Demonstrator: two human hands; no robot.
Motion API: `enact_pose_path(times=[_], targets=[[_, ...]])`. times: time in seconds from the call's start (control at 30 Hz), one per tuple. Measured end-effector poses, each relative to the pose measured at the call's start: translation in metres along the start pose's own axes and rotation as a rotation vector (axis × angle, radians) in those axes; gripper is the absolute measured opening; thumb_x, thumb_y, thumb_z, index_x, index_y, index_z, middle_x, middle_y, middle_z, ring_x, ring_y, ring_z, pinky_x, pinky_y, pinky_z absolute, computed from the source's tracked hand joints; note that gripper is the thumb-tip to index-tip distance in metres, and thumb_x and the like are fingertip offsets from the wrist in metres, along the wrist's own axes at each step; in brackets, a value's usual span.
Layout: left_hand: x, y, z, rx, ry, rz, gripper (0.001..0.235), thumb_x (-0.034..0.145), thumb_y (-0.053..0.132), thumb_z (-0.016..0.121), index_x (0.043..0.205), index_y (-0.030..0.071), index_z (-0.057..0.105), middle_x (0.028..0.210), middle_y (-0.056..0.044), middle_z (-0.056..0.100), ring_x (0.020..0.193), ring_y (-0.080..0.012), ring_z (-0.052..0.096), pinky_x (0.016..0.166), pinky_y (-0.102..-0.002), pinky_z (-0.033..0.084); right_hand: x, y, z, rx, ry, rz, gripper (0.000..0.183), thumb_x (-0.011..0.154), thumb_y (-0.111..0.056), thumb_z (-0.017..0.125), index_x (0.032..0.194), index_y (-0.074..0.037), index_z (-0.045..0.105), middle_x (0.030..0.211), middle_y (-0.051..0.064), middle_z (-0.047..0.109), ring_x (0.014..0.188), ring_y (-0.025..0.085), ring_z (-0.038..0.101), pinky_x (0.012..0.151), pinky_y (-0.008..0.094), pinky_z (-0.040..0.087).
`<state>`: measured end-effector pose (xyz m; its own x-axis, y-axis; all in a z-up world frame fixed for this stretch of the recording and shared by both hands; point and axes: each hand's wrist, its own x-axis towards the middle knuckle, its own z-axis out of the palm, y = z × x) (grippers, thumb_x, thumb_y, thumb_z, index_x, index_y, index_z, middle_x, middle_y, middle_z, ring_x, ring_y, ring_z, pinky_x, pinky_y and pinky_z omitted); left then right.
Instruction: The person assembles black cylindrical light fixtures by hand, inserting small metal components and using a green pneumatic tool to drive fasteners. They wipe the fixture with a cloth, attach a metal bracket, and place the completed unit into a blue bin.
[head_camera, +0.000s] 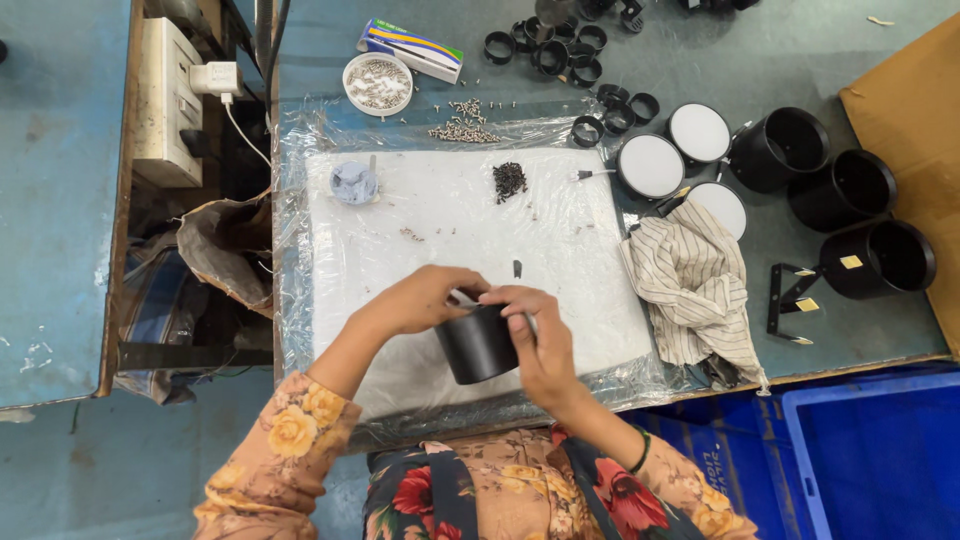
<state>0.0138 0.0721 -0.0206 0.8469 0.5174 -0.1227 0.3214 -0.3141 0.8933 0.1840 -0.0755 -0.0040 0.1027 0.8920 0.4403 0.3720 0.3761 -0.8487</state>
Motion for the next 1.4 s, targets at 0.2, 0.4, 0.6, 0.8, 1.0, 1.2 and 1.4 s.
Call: enact_pose_path(times=[0.2, 0.4, 0.6, 0.8, 1.0, 1.2, 1.4], targets=[[-0.015, -0.008, 0.031, 0.01, 0.192, -0.059, 0.047, 0.069, 0.01, 0.08, 0.113, 0.004, 0.067, 0.103, -0.016, 0.071, 0.094, -0.0281, 0.07, 0.084, -0.036, 0.056, -0.026, 0.009, -0.005, 0.007, 0.071, -0.232, 0.013, 0.114, -0.021, 0.041, 0.112, -0.01, 0.047, 0.106, 0.009, 0.07, 0.103, 0.028, 0.062, 0.104, 0.043, 0.047], [-0.026, 0.0, 0.062, 0.153, 0.24, -0.096, 0.028, 0.075, 0.008, 0.072, 0.103, 0.007, 0.073, 0.09, -0.016, 0.074, 0.086, -0.0347, 0.072, 0.078, -0.043, 0.056, -0.069, 0.025, -0.012, -0.118, 0.074, -0.349, 0.013, 0.112, -0.026, 0.043, 0.107, -0.014, 0.044, 0.096, 0.006, 0.062, 0.098, 0.024, 0.064, 0.105, 0.052, 0.042], [-0.03, 0.007, 0.071, 0.366, 0.256, -0.041, 0.025, 0.08, 0.006, 0.062, 0.102, 0.005, 0.073, 0.091, -0.018, 0.073, 0.086, -0.039, 0.069, 0.076, -0.05, 0.053, -0.077, 0.04, -0.015, -0.117, 0.065, -0.374, 0.011, 0.11, -0.023, 0.044, 0.109, -0.013, 0.045, 0.09, 0.005, 0.057, 0.09, 0.022, 0.06, 0.105, 0.054, 0.041], [-0.031, 0.007, 0.069, 0.362, 0.236, -0.021, 0.031, 0.081, 0.007, 0.062, 0.111, 0.004, 0.072, 0.091, -0.019, 0.072, 0.085, -0.0399, 0.069, 0.075, -0.05, 0.053, -0.077, 0.042, -0.013, -0.129, 0.092, -0.375, 0.009, 0.109, -0.02, 0.044, 0.109, -0.012, 0.045, 0.091, 0.006, 0.058, 0.089, 0.022, 0.058, 0.105, 0.053, 0.041], [-0.028, 0.003, 0.07, 0.344, 0.232, -0.041, 0.032, 0.082, 0.006, 0.062, 0.112, 0.006, 0.073, 0.094, -0.019, 0.074, 0.088, -0.0397, 0.07, 0.079, -0.049, 0.054, -0.068, 0.033, -0.012, -0.109, 0.104, -0.352, 0.008, 0.109, -0.018, 0.043, 0.11, -0.01, 0.047, 0.092, 0.008, 0.058, 0.089, 0.022, 0.057, 0.102, 0.052, 0.041], [-0.028, 0.015, 0.03, 0.066, 0.132, -0.054, 0.057, 0.077, 0.018, 0.076, 0.131, 0.009, 0.061, 0.105, -0.017, 0.073, 0.096, -0.034, 0.072, 0.085, -0.042, 0.057, -0.045, 0.018, -0.012, -0.114, 0.103, -0.084, 0.015, 0.111, -0.018, 0.043, 0.106, -0.007, 0.052, 0.097, 0.01, 0.057, 0.093, 0.023, 0.056, 0.095, 0.042, 0.041], [-0.044, 0.045, 0.01, 0.294, 0.201, 0.307, 0.042, 0.078, 0.02, 0.078, 0.119, 0.015, 0.068, 0.113, -0.006, 0.071, 0.102, -0.0333, 0.068, 0.08, -0.041, 0.055, -0.017, 0.01, -0.009, -0.093, 0.028, 0.15, 0.025, 0.112, -0.026, 0.045, 0.107, -0.004, 0.056, 0.098, 0.011, 0.058, 0.092, 0.022, 0.057, 0.088, 0.032, 0.046]])
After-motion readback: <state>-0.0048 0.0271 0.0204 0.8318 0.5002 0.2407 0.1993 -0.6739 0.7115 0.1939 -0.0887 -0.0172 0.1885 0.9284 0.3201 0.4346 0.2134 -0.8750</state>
